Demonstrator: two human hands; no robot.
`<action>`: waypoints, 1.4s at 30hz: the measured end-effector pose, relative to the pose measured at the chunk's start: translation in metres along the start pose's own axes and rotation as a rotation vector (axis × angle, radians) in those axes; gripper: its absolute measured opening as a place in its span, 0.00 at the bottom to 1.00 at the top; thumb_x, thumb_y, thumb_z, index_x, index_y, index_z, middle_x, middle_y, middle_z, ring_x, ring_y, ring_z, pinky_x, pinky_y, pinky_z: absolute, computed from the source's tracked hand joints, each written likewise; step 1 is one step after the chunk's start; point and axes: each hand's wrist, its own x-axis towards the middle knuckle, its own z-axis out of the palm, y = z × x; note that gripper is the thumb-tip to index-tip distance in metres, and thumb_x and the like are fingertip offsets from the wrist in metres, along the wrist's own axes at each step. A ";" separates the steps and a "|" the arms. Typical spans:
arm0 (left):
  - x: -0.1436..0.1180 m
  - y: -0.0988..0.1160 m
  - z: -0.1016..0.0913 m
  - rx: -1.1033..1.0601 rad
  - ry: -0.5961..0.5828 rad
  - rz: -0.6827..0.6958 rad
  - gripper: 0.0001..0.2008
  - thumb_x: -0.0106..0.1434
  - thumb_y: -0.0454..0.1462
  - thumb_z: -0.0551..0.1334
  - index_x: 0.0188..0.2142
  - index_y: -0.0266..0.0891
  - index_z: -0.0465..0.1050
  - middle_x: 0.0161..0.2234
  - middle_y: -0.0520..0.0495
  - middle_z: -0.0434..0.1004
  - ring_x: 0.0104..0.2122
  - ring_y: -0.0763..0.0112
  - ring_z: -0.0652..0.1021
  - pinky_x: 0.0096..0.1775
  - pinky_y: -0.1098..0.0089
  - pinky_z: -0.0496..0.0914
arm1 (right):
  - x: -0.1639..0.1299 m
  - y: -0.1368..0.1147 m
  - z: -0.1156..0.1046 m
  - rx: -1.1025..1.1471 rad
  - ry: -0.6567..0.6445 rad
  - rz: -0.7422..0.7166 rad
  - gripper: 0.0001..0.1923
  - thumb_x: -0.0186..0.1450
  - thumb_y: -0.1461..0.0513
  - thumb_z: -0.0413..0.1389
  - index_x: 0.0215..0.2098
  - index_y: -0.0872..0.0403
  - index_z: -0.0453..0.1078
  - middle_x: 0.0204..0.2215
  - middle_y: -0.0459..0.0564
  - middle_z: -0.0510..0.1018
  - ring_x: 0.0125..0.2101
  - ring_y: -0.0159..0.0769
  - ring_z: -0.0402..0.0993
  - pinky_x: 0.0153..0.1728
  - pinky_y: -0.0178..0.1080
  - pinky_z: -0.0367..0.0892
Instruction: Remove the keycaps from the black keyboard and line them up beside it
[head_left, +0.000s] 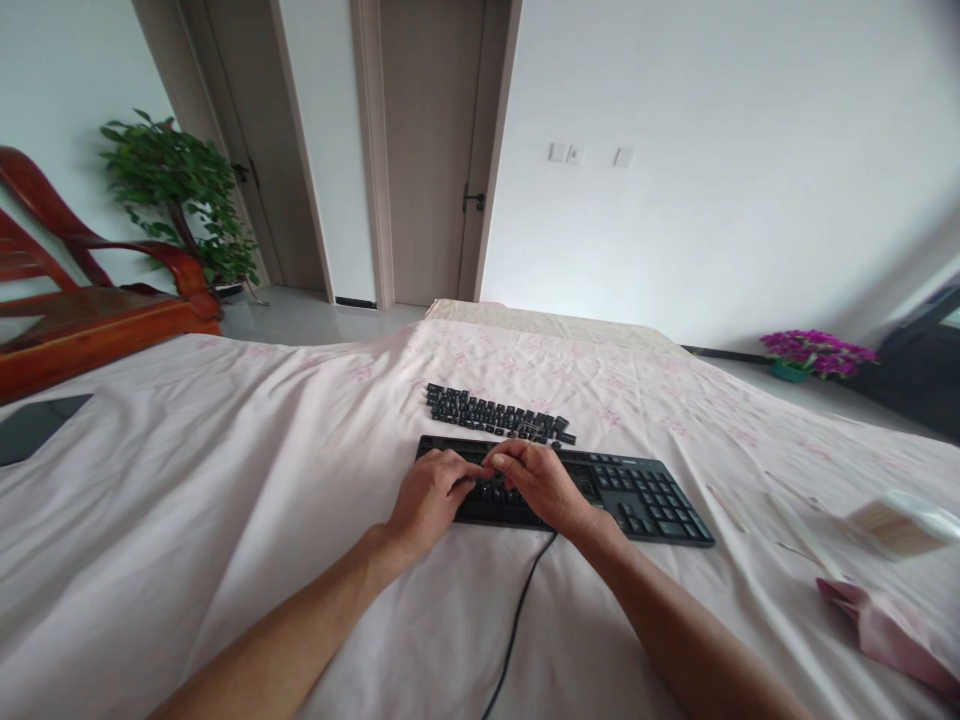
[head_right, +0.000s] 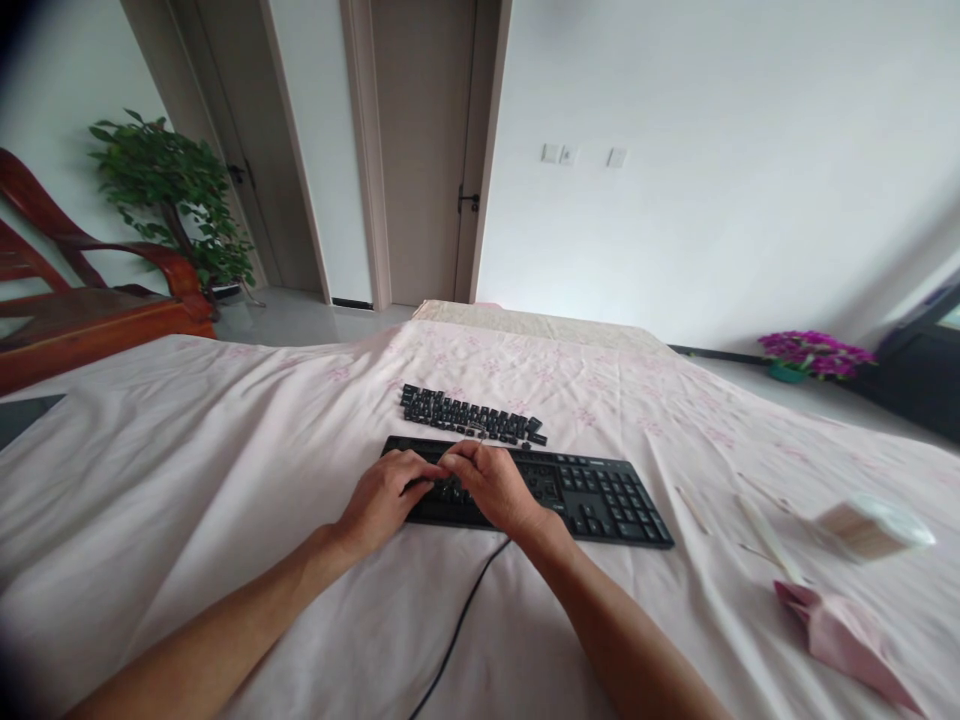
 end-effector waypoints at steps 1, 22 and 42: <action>-0.001 0.000 0.002 -0.004 -0.011 0.000 0.11 0.61 0.32 0.60 0.41 0.47 0.76 0.37 0.50 0.77 0.38 0.64 0.73 0.43 0.65 0.65 | -0.001 0.000 0.001 -0.014 -0.004 -0.006 0.16 0.67 0.56 0.48 0.34 0.55 0.74 0.30 0.47 0.79 0.28 0.32 0.72 0.29 0.31 0.66; 0.003 0.004 0.001 0.040 -0.128 -0.095 0.06 0.60 0.40 0.61 0.28 0.44 0.74 0.31 0.53 0.76 0.35 0.68 0.72 0.35 0.71 0.60 | -0.001 0.008 0.020 -0.110 -0.038 -0.205 0.17 0.70 0.56 0.46 0.29 0.54 0.69 0.27 0.45 0.76 0.30 0.31 0.72 0.35 0.32 0.63; 0.002 0.012 0.001 0.016 -0.113 -0.059 0.07 0.63 0.42 0.59 0.35 0.46 0.74 0.34 0.55 0.79 0.36 0.68 0.74 0.38 0.70 0.62 | -0.016 0.028 0.032 0.170 0.265 -0.259 0.22 0.70 0.53 0.44 0.25 0.54 0.69 0.25 0.47 0.72 0.20 0.28 0.63 0.22 0.32 0.61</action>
